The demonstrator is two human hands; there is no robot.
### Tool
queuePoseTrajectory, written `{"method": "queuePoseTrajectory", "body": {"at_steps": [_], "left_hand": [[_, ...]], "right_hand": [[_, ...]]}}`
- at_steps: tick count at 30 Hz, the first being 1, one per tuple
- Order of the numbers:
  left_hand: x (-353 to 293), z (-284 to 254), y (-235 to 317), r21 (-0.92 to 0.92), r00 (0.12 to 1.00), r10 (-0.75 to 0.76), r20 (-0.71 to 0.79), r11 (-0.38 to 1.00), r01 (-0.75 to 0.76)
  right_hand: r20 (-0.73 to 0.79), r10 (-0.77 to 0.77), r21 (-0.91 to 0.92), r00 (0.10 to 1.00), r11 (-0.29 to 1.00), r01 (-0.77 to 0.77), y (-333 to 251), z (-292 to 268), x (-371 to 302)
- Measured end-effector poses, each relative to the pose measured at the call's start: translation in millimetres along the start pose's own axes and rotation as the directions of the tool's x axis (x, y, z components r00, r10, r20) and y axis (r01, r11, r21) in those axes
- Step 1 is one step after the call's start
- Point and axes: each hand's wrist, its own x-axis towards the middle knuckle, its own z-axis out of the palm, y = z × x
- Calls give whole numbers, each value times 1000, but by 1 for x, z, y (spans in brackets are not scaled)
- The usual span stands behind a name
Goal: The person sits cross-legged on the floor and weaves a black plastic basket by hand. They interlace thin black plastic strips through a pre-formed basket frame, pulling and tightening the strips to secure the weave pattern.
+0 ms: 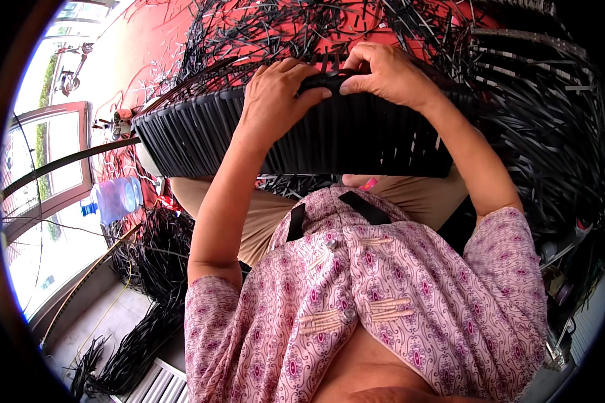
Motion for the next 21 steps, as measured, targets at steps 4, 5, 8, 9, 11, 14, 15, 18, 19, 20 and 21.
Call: {"method": "queuePoseTrajectory", "body": {"at_steps": [4, 5, 8, 9, 11, 14, 15, 18, 19, 20, 21], "left_hand": [[-4, 1, -12, -246, 997, -82, 7, 966, 81], [-5, 1, -13, -283, 995, -100, 7, 954, 98], [-7, 2, -15, -308, 997, -75, -23, 949, 64], [-8, 3, -17, -301, 998, -47, -34, 953, 34], [-12, 3, -21, -284, 999, -7, -35, 959, -3], [-16, 1, -31, -338, 999, 14, -40, 941, -26], [-18, 1, -37, -372, 999, 20, -43, 927, -34], [-27, -11, -43, -395, 1000, 12, 11, 919, -7], [-28, -11, -44, -412, 1000, 10, 24, 911, 1], [-29, -12, -45, -410, 999, 5, 37, 912, 11], [-29, -12, -46, -407, 999, 1, 50, 913, 20]], "right_hand": [[-228, -162, -142, 960, 981, 131, -9, 23, -13], [-292, -165, -172, 942, 978, 118, -11, 30, -16], [-402, -288, -306, 869, 937, 169, -14, 47, -27], [-417, -319, -361, 851, 918, 166, -15, 54, -31], [-452, -349, -412, 821, 898, 155, -18, 65, -36], [-558, -343, -406, 756, 907, 113, -27, 88, -36], [-565, -334, -406, 755, 909, 98, -31, 95, -34], [-575, -303, -381, 760, 921, 79, -41, 113, -33], [-556, -287, -388, 780, 920, 62, -41, 112, -34], [-533, -274, -393, 801, 918, 53, -45, 111, -34], [-486, -266, -388, 833, 919, 67, -46, 104, -36]]}}
